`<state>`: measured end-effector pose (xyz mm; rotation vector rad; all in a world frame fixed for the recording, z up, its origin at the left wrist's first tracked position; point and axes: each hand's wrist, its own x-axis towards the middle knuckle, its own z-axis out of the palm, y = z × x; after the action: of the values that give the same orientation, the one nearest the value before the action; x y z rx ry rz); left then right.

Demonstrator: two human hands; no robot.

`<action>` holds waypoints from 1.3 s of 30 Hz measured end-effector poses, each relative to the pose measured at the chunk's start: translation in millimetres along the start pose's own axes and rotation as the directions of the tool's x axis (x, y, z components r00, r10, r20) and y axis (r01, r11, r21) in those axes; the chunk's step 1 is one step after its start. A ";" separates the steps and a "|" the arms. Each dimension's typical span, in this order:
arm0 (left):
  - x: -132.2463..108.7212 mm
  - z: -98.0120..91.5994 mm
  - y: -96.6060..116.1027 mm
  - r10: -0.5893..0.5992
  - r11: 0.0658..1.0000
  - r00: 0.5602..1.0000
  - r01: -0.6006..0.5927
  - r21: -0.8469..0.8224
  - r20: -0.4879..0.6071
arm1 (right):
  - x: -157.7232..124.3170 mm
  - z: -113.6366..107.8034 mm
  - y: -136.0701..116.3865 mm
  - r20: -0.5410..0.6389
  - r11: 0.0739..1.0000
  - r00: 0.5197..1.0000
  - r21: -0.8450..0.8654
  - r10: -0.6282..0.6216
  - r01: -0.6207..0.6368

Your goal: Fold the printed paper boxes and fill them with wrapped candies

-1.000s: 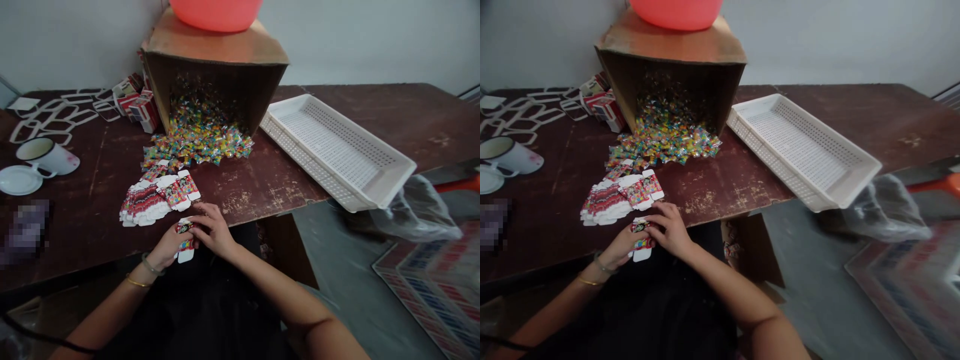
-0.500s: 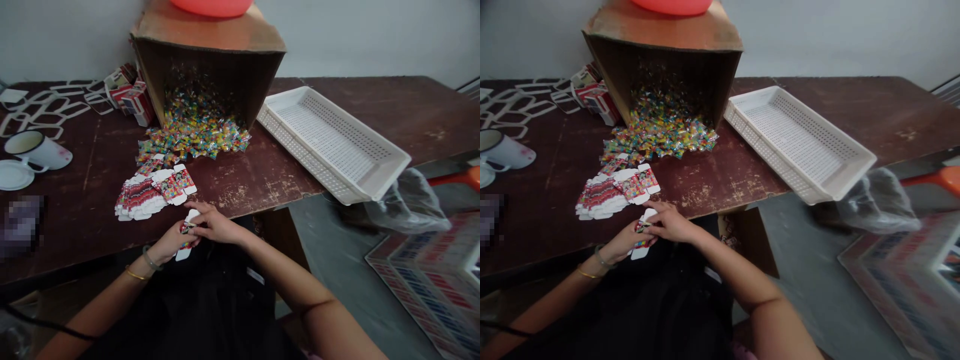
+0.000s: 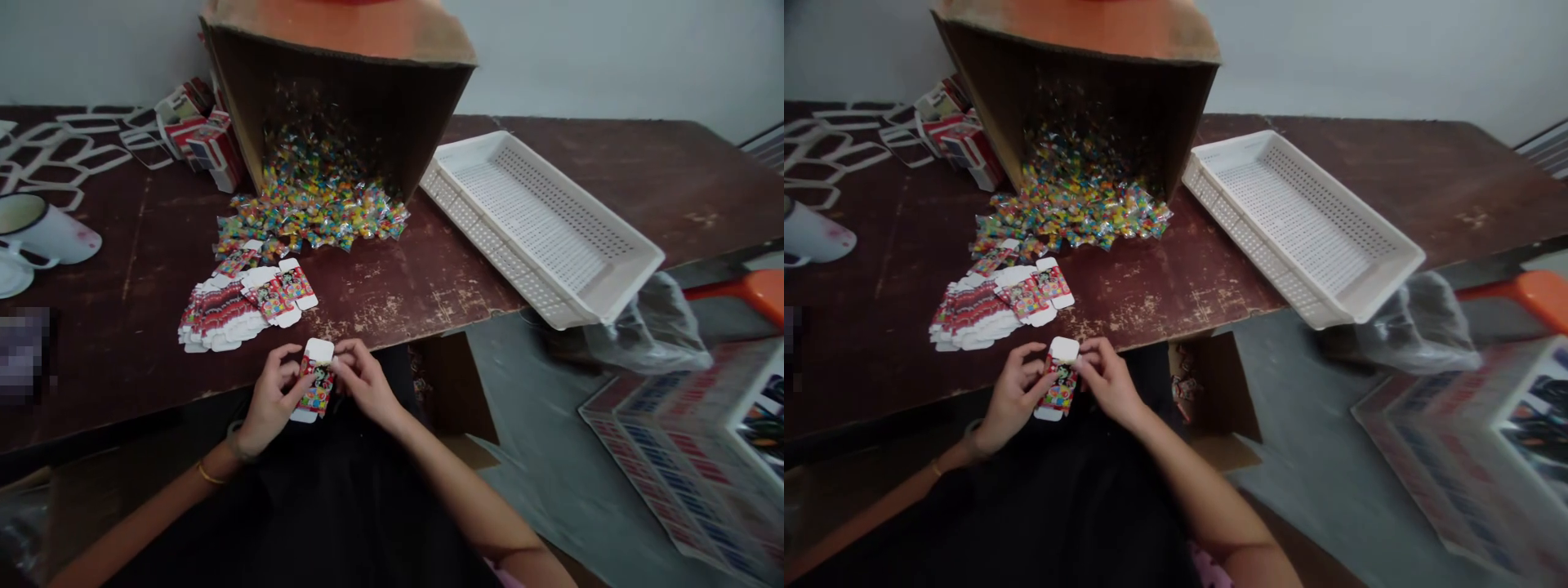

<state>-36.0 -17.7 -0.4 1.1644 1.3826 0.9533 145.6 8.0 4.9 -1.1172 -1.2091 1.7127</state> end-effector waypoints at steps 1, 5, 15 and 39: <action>-5.8 -1.9 1.0 0.007 1.000 1.000 -0.008 0.017 0.026 | -4.7 -1.1 2.3 0.032 0.986 0.994 0.127 0.101 -0.104; -25.1 -10.0 -1.9 -0.054 0.996 0.974 0.038 0.078 0.218 | -17.6 -7.3 14.3 0.322 0.770 0.863 0.400 0.389 -0.497; -57.3 -27.7 -12.1 -0.186 0.982 0.950 0.172 0.076 0.249 | -35.1 21.2 32.6 0.202 0.961 0.942 0.010 0.269 -0.277; -34.4 -60.5 -0.7 -0.262 0.960 0.771 0.271 0.073 0.580 | 33.4 -20.2 -9.2 0.632 0.650 0.758 -0.509 -0.162 0.564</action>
<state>-96.5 -48.5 14.7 1.0886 0.9885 0.3432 154.0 47.2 2.5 -0.6452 -2.3957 1.2762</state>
